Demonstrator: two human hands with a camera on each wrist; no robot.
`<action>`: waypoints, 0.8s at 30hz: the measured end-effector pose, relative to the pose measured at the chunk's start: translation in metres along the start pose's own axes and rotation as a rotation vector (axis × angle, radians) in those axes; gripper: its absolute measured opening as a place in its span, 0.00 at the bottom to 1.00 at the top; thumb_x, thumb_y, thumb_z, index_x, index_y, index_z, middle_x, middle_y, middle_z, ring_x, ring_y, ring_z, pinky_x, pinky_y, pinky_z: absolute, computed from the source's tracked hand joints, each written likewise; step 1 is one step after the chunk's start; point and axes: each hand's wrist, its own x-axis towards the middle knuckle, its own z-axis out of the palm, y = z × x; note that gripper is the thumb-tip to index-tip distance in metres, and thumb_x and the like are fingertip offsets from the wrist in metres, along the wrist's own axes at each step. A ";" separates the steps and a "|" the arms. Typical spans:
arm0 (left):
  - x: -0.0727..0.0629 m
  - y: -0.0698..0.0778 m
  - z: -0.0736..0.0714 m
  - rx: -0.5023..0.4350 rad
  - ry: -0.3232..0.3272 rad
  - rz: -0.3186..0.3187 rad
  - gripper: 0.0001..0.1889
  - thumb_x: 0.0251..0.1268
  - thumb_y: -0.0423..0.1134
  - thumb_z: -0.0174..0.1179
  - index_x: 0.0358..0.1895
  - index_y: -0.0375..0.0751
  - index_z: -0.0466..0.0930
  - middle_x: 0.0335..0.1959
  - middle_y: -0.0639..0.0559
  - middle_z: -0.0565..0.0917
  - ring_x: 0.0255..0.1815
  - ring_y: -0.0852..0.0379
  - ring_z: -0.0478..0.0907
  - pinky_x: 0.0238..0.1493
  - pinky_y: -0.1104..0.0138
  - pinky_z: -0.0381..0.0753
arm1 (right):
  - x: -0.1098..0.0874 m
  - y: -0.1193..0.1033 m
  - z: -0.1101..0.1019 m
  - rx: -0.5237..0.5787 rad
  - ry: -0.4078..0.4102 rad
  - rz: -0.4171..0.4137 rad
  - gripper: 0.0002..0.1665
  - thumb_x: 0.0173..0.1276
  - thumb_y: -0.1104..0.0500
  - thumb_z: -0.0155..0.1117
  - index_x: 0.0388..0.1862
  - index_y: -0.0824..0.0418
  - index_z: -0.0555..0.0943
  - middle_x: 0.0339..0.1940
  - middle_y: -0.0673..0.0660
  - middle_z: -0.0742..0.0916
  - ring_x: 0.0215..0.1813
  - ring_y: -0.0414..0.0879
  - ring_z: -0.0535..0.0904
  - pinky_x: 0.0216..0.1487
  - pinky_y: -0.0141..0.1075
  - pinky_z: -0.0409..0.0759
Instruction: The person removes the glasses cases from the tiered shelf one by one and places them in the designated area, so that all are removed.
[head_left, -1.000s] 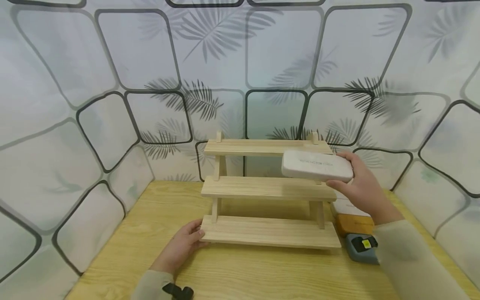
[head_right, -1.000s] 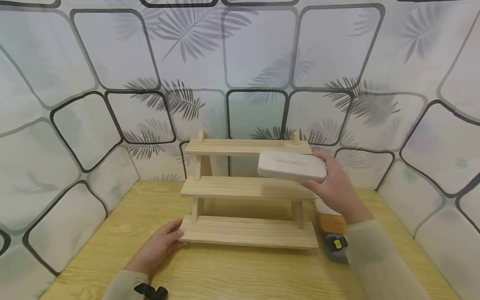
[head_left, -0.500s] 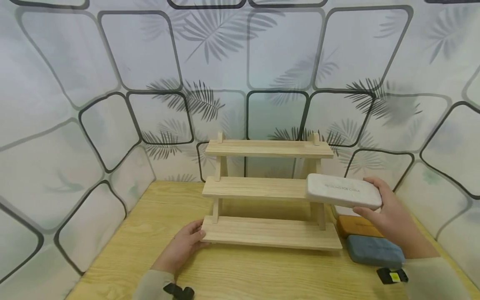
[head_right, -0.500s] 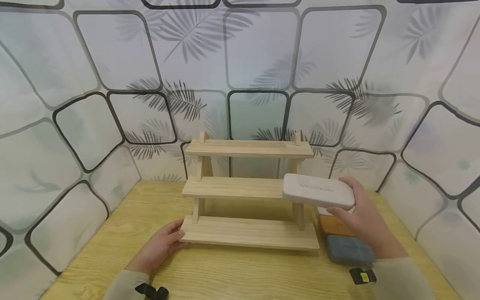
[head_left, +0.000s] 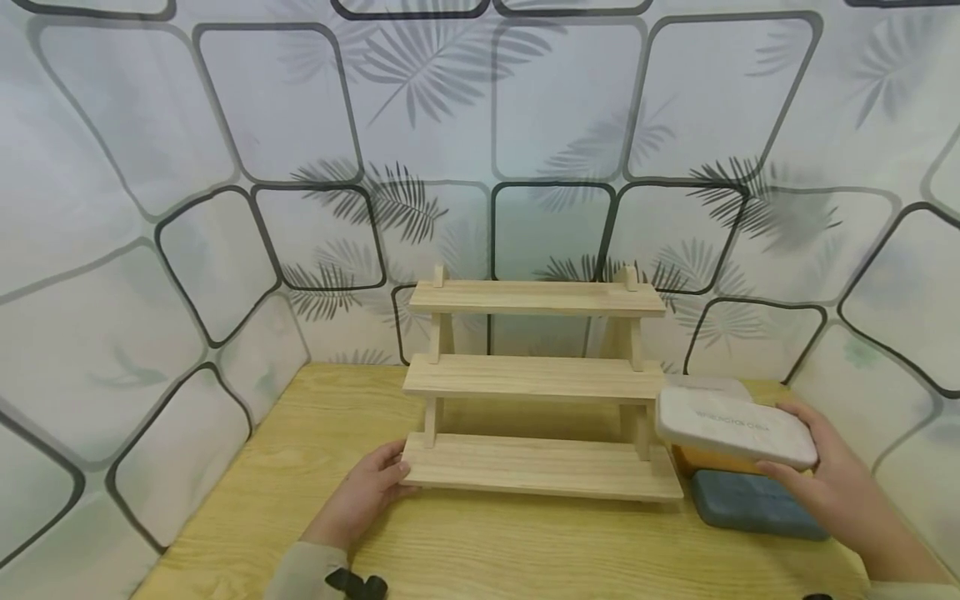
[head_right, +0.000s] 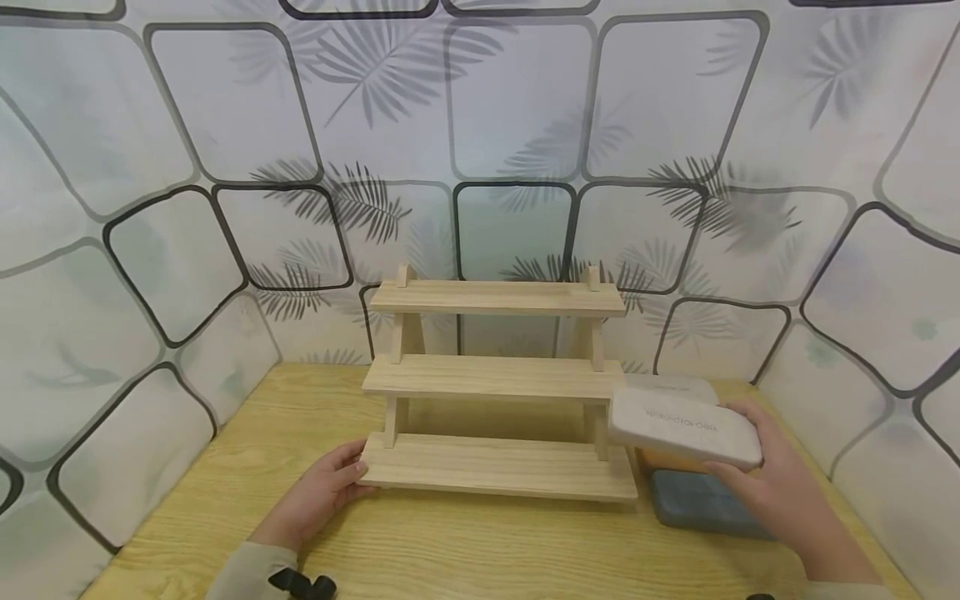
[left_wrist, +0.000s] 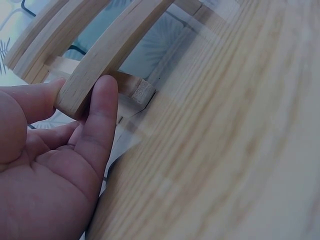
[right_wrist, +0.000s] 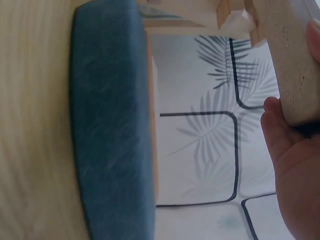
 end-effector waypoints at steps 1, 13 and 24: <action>0.000 0.000 0.000 -0.001 -0.003 0.002 0.29 0.81 0.34 0.48 0.76 0.22 0.52 0.69 0.25 0.66 0.62 0.41 0.75 0.59 0.56 0.82 | -0.004 0.002 -0.001 0.000 -0.003 0.009 0.52 0.66 0.62 0.74 0.80 0.64 0.53 0.65 0.71 0.69 0.52 0.22 0.63 0.36 0.17 0.68; 0.000 -0.001 0.000 -0.003 -0.012 0.007 0.30 0.81 0.34 0.48 0.76 0.22 0.51 0.69 0.24 0.65 0.62 0.42 0.75 0.58 0.57 0.82 | -0.040 0.028 -0.011 -0.064 -0.088 0.189 0.52 0.70 0.54 0.72 0.79 0.70 0.51 0.64 0.76 0.67 0.44 0.16 0.63 0.29 0.27 0.76; 0.000 -0.001 0.001 0.000 -0.003 -0.001 0.29 0.81 0.34 0.47 0.76 0.22 0.50 0.69 0.24 0.65 0.62 0.42 0.75 0.58 0.57 0.82 | -0.065 0.061 -0.019 -0.145 -0.161 0.261 0.54 0.69 0.50 0.72 0.78 0.74 0.50 0.66 0.79 0.65 0.56 0.35 0.69 0.42 0.27 0.73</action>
